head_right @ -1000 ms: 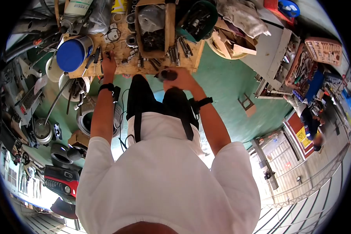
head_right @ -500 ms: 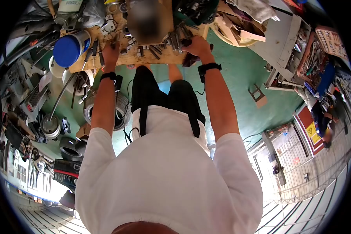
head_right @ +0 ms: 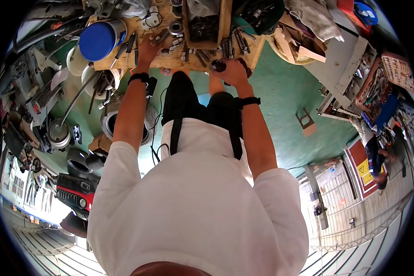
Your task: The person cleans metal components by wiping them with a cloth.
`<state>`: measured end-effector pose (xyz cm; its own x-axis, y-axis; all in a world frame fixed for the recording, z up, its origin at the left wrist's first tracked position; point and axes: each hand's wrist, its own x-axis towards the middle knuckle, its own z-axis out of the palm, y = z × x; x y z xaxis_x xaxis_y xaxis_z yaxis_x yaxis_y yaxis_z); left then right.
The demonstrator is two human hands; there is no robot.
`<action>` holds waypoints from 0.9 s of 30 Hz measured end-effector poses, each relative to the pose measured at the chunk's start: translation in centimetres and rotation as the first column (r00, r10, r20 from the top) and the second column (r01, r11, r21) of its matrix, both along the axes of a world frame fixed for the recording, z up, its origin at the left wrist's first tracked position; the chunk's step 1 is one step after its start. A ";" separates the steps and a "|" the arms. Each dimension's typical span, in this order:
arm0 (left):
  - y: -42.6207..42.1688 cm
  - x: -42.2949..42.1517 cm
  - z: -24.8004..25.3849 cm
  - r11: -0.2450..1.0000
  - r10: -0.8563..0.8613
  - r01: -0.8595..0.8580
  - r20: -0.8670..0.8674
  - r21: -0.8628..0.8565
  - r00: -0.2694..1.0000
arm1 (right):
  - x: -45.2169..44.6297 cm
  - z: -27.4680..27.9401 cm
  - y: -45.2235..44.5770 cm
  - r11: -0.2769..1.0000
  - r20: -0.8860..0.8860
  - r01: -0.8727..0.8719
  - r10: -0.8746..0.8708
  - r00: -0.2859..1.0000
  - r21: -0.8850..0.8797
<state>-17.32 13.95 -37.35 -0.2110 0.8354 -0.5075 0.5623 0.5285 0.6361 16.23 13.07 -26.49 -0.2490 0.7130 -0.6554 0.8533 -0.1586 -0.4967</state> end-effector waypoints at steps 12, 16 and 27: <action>-2.9 -3.1 -2.9 0.960 -0.077 0.109 -0.130 0.260 0.988 | -16.6 1.3 2.6 0.977 0.130 -0.147 0.127 0.983 0.156; -3.0 -2.3 -0.4 0.992 0.015 -0.024 0.074 0.124 0.997 | -20.9 -0.4 4.4 0.965 0.134 -0.063 0.029 0.991 0.254; -4.5 -1.4 -0.7 0.984 0.118 -0.133 0.130 0.115 0.984 | -24.2 -4.0 6.0 0.973 0.176 -0.078 0.040 0.984 0.217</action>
